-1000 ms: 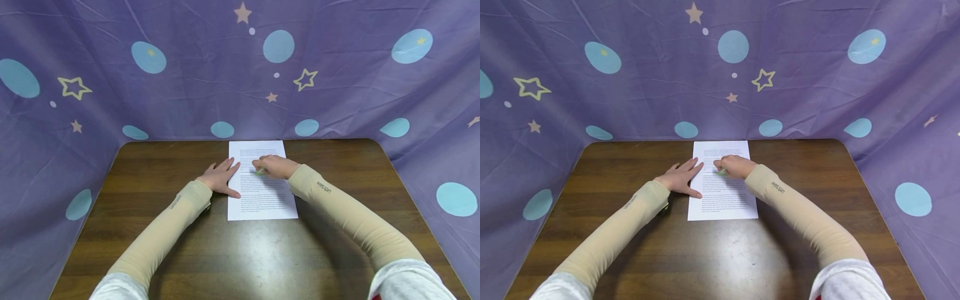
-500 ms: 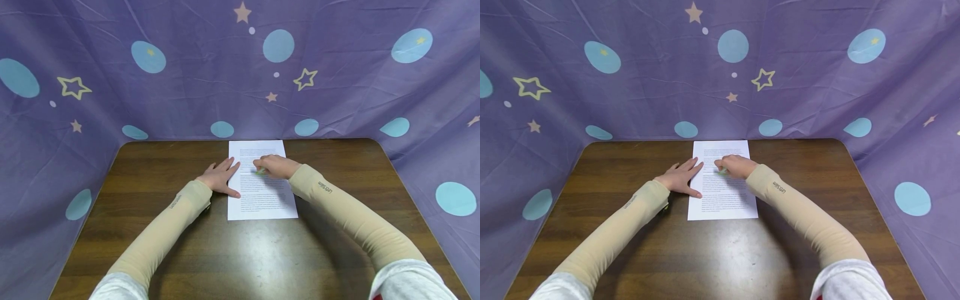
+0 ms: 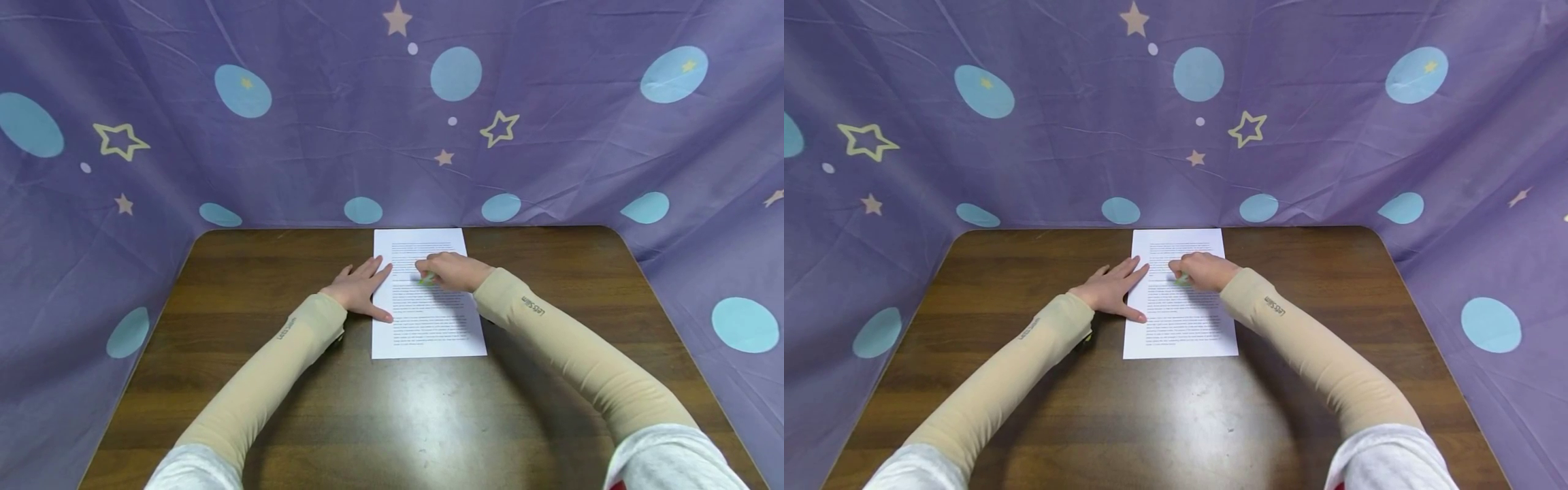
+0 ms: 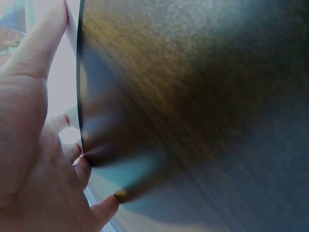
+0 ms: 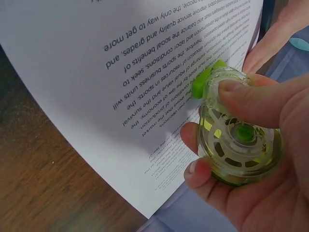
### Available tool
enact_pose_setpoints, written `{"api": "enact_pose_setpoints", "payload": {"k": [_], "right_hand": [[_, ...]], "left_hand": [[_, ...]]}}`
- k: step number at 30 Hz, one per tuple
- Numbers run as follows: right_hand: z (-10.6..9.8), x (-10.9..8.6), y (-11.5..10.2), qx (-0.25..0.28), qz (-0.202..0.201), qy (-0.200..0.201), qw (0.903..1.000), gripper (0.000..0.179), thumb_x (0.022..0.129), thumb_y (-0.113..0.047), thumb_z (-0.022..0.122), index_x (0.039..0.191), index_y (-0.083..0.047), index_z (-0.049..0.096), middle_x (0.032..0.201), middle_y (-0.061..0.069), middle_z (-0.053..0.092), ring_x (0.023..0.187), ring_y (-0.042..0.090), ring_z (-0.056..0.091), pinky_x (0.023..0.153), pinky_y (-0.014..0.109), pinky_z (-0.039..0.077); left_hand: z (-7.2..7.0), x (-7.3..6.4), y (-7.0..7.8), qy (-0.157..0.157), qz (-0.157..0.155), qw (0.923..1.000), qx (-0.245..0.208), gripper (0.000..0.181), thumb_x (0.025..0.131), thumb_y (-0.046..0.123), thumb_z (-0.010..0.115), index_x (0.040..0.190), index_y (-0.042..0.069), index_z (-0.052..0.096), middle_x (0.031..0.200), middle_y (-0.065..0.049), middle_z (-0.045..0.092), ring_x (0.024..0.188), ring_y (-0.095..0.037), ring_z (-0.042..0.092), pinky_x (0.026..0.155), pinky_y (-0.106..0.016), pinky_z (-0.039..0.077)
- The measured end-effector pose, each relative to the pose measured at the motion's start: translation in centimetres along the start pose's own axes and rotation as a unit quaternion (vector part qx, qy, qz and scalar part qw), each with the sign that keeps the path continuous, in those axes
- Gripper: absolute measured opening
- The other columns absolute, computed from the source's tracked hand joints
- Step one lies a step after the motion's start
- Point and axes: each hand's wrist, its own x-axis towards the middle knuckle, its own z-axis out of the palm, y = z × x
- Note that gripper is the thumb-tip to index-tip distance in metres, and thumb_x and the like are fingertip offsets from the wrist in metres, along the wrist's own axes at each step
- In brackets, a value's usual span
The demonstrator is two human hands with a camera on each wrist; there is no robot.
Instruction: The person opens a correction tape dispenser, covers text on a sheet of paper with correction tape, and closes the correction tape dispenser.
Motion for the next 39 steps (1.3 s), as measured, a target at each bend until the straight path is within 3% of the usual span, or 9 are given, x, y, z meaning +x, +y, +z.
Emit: {"api": "enact_pose_setpoints", "payload": {"k": [39], "right_hand": [[0.0,-1.2,0.8,0.006,-0.003,0.017,0.9998,0.023,0.091,0.016,0.065,0.097,-0.006,0.061,0.091,0.011,0.070,0.080,0.023,0.065,0.075,0.041,0.056]], "left_hand": [[0.1,0.2,-0.2,0.003,0.003,0.9999,0.016,0.120,0.084,0.068,0.076,0.169,0.013,0.011,0.175,-0.014,-0.001,0.162,-0.029,-0.001,0.126,-0.062,0.007]]}}
